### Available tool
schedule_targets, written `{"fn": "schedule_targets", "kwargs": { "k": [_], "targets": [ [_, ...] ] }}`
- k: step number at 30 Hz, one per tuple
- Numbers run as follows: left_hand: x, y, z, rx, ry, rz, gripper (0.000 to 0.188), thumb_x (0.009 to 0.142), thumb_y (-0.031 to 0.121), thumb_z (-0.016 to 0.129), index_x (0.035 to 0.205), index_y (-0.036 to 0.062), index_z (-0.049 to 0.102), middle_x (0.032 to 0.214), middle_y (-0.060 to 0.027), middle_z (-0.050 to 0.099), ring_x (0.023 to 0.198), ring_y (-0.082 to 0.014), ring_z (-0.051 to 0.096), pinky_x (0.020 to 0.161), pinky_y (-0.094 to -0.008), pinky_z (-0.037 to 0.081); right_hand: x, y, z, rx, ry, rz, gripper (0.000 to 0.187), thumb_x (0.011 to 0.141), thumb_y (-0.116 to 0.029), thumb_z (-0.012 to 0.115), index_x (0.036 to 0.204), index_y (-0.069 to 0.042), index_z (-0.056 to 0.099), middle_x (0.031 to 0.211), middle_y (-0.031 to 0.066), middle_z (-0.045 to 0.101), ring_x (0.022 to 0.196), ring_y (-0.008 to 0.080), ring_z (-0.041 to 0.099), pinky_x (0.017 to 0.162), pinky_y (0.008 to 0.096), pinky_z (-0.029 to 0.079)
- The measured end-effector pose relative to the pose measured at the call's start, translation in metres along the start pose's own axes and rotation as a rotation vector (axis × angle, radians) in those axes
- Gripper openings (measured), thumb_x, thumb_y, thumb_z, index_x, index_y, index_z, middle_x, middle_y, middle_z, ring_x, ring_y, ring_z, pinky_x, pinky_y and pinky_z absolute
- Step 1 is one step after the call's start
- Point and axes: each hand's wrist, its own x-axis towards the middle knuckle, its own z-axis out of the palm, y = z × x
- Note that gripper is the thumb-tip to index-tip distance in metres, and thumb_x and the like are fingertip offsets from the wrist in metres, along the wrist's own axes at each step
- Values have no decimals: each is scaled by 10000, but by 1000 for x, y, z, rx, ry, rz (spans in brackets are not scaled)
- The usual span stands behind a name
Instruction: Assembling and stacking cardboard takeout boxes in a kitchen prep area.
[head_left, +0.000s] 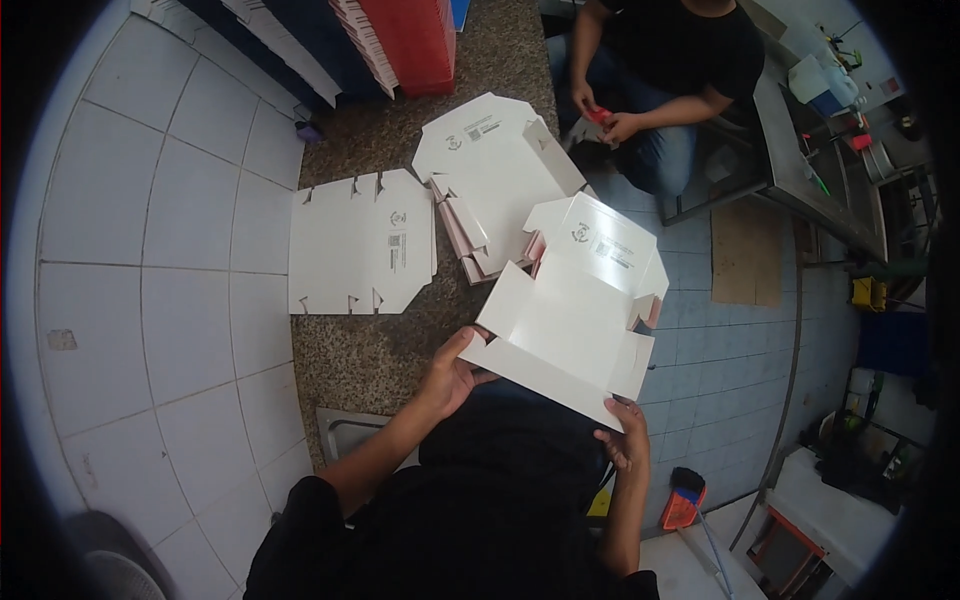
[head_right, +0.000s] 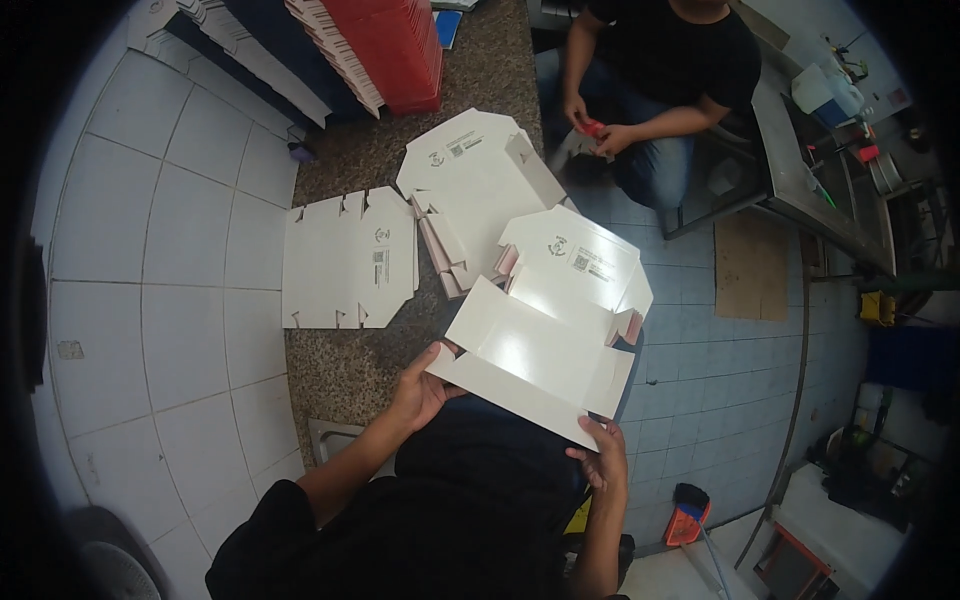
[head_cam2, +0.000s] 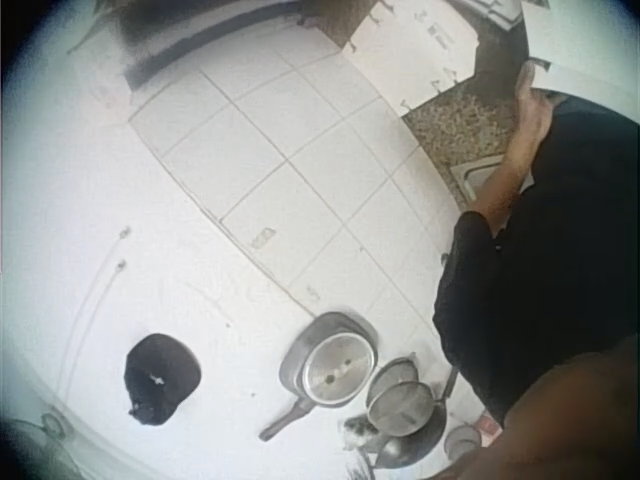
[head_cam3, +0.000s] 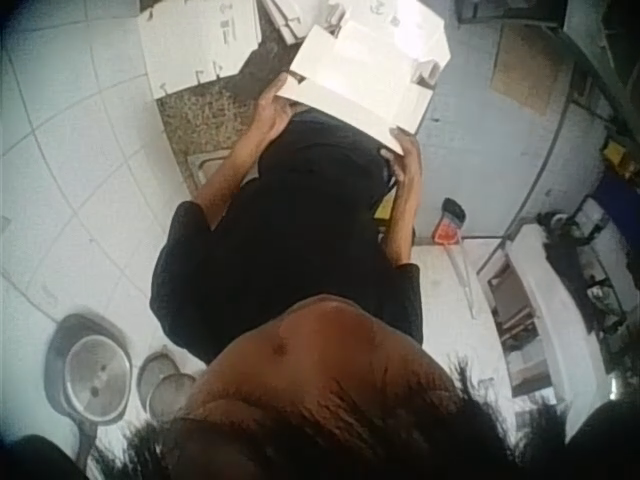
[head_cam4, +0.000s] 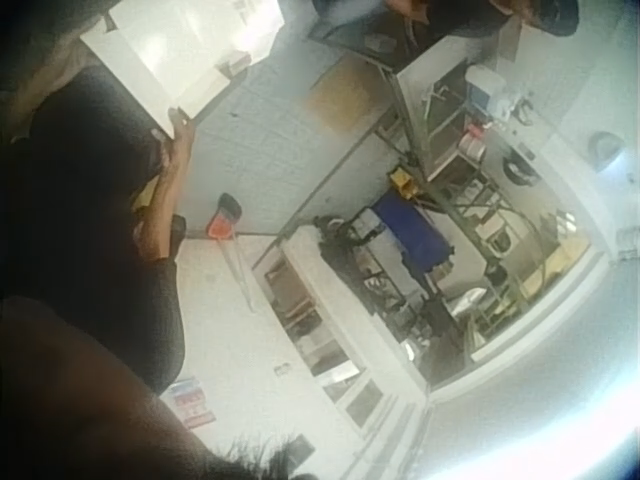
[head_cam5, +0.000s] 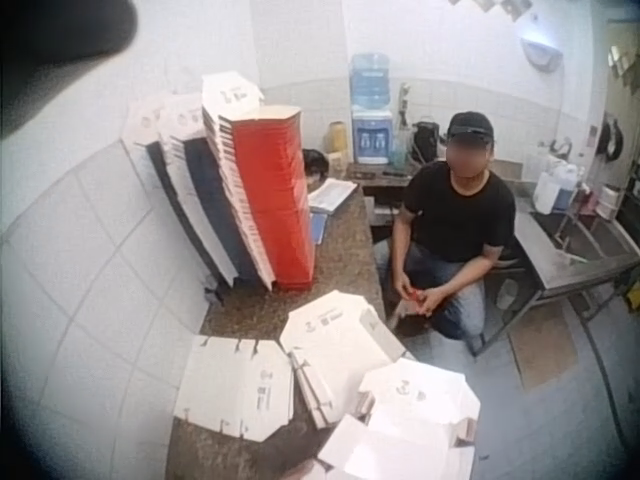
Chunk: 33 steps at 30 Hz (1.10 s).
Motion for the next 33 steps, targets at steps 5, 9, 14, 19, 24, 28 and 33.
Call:
{"fn": "schedule_targets", "kwargs": {
  "k": [5,9,14,19,24,28,33],
  "targets": [
    [-8,2,8,14,-148,82,388,914,250,633,1225,63,493,1194,-95,564,1117,-234,584,900,-459,535,-5,6,-2,119,-5,-17,360,840,-107,645,1109,105,535,899,169,651,641,218,677,482,324,625],
    [-2,2,-2,156,-205,84,499,868,128,693,1290,35,443,1236,-121,538,1136,-269,575,934,-504,523,1,10,-12,165,-8,50,384,843,-129,640,1132,92,517,920,195,648,682,263,687,478,325,625],
    [-4,0,-4,135,-204,72,513,893,128,659,1329,45,404,1262,-128,520,1146,-276,568,945,-509,514,-2,8,-5,297,-59,65,383,857,-146,628,1130,96,512,951,220,648,768,298,700,483,335,627],
    [-9,10,6,191,-192,52,505,900,107,628,1336,19,389,1293,-144,496,1174,-293,546,966,-551,486,-1,7,-4,382,-96,57,375,871,-140,617,1131,105,505,958,223,649,793,306,701,516,350,636],
    [6,34,0,-178,-259,-261,441,840,20,476,1277,2,418,1231,-181,532,1188,-312,535,971,-609,454,0,-4,-5,13,-91,63,378,873,-106,614,1154,114,489,1011,238,630,817,297,699,554,383,642],
    [15,44,17,-23,-207,-353,390,886,77,503,1254,-21,424,1233,-197,532,1174,-319,545,949,-582,485,-2,-12,1,-81,-87,41,417,870,-105,621,1184,125,470,1033,254,618,832,299,700,563,378,642],
    [16,37,20,495,0,-319,459,928,179,587,1282,-52,409,1218,-200,508,1128,-320,564,840,-493,573,-3,-9,-4,169,-235,126,510,877,-148,641,1239,135,420,1034,265,616,828,336,700,529,366,635]
  ]
}}
